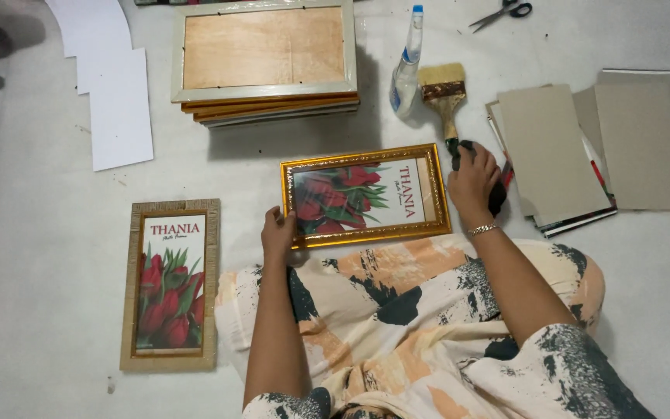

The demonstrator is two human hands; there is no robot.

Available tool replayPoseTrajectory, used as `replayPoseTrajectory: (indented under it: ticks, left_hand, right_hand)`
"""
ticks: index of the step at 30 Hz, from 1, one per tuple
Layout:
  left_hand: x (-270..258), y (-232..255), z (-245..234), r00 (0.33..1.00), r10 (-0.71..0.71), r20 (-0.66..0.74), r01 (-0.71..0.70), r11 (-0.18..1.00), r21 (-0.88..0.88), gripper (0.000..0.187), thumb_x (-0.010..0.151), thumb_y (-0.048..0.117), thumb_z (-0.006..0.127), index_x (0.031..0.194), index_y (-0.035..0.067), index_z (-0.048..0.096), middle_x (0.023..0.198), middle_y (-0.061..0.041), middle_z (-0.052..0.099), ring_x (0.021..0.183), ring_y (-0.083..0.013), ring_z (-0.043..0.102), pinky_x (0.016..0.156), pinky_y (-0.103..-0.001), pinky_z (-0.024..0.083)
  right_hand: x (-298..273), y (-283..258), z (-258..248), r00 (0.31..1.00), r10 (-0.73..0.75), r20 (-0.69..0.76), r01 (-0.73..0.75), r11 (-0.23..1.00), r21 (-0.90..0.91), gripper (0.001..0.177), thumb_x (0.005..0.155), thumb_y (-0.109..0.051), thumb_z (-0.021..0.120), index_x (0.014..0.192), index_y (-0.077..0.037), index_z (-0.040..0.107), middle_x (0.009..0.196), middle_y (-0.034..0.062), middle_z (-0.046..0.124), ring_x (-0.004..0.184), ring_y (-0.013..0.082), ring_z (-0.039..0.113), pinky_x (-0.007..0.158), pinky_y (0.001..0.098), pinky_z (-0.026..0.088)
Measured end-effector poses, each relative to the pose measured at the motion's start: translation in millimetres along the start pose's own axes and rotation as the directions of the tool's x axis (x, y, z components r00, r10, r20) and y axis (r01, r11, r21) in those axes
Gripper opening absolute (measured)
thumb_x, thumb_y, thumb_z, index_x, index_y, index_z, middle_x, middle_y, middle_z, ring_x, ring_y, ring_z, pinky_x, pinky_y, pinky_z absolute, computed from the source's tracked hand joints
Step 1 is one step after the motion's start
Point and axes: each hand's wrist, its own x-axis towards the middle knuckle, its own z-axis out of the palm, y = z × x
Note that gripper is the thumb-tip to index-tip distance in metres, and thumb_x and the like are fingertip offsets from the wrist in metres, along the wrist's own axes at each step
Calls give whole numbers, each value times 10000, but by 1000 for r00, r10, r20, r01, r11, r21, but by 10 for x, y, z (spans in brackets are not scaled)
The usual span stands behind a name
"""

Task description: Cleaning glass and applying glue to assemble a picture frame

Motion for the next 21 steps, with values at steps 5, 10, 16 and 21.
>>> replayPoseTrajectory:
  ticks: [5,10,16,21]
  left_hand:
    - [-223,310,-90,998,17,61,-14,999,-39,748,943,510,668,1505,61,461,1475,-253,531,1379,-408,502,1166,-510,407]
    - [114,-80,25,994,49,96,-26,973,-229,898,916,578,709,1544,14,404,1523,-295,462,1430,-451,422,1203,-544,343]
    - [42,-9,-70,988,-52,148,131,794,-593,951,934,485,743,1591,-18,274,1609,-295,304,1505,-465,272,1232,-584,197]
    - [-118,225,-187,972,-92,215,220,672,-707,681,959,202,695,1545,21,400,1485,-221,469,1392,-411,446,1142,-508,357]
  right_hand:
    - [-38,267,630,964,86,252,-175,917,358,561,887,-125,578,1430,7,536,1262,322,593,1153,491,614,970,557,502]
    - [-88,152,639,919,110,379,-247,910,332,627,870,-203,649,1467,-49,533,1300,345,606,1196,515,599,979,585,501]
    - [-87,445,854,853,342,394,-516,669,536,598,872,-239,658,1428,-29,590,1349,256,625,1253,419,586,983,483,491]
    - [-190,411,778,863,302,405,-503,580,641,457,845,-89,710,1301,-71,683,1144,143,665,1083,282,624,892,380,513]
